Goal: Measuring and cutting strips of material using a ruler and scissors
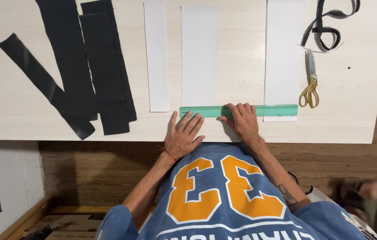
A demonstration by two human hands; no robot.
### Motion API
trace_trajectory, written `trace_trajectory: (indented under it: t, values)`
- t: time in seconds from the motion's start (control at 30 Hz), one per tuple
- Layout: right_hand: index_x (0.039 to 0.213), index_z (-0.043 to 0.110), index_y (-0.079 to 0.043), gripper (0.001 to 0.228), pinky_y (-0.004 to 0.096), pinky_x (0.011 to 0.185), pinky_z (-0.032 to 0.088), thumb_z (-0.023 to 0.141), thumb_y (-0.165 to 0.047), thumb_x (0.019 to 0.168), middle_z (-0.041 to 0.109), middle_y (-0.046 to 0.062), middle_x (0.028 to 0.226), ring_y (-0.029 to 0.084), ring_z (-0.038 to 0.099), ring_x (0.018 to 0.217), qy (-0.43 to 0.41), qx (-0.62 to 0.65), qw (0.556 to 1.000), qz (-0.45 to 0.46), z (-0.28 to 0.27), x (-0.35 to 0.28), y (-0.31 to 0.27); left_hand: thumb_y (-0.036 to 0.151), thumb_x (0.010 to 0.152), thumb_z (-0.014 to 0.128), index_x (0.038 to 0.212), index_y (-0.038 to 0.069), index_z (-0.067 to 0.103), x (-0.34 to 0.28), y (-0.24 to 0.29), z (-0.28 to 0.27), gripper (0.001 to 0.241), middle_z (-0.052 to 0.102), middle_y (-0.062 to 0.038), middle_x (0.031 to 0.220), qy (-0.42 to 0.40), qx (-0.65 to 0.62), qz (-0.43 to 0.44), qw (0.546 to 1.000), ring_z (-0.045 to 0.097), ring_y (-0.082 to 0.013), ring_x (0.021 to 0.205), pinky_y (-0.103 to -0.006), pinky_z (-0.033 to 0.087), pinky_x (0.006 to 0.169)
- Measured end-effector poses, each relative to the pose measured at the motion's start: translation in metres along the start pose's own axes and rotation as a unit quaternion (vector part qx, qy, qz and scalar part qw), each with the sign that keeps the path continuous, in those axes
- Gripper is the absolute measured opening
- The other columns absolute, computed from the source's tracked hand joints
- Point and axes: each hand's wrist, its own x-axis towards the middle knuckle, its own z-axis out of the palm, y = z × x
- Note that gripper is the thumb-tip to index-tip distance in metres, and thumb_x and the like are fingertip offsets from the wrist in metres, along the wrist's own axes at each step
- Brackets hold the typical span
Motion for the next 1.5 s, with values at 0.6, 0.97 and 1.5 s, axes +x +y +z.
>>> trace_trajectory:
  t: [0.6,0.97,1.5]
  values:
    - [0.123,0.071,-0.024,0.064,0.046,0.093,0.049,0.095,-0.061,0.077,0.063,0.001,0.103,0.027,0.065,0.103,-0.152,-0.024,0.984,-0.085,-0.022,0.048,0.013,0.060,0.113,0.071,0.158,0.015,0.072,-0.005,-0.005,-0.002,0.064,0.068,-0.008,0.168,0.000,-0.085,-0.011,0.996,0.061,-0.0326,0.159,-0.0662,0.038,0.142]
    - [0.117,0.068,-0.028,0.059,0.042,0.097,0.049,0.085,-0.068,0.077,0.062,-0.003,0.098,0.022,0.067,0.102,-0.174,0.004,0.983,-0.066,-0.009,0.047,0.022,0.059,0.110,0.075,0.158,0.012,0.072,-0.003,-0.006,-0.005,0.067,0.068,-0.009,0.168,0.006,-0.102,-0.022,0.995,0.061,-0.0326,0.159,-0.0652,0.039,0.142]
    - [0.118,0.068,-0.028,0.059,0.044,0.097,0.048,0.085,-0.069,0.078,0.064,-0.002,0.099,0.023,0.067,0.102,-0.171,0.012,0.983,-0.069,-0.009,0.050,0.021,0.058,0.112,0.072,0.158,0.010,0.072,-0.001,-0.006,-0.008,0.066,0.068,-0.011,0.168,-0.003,-0.100,-0.025,0.995,0.060,-0.0332,0.159,-0.0657,0.037,0.143]
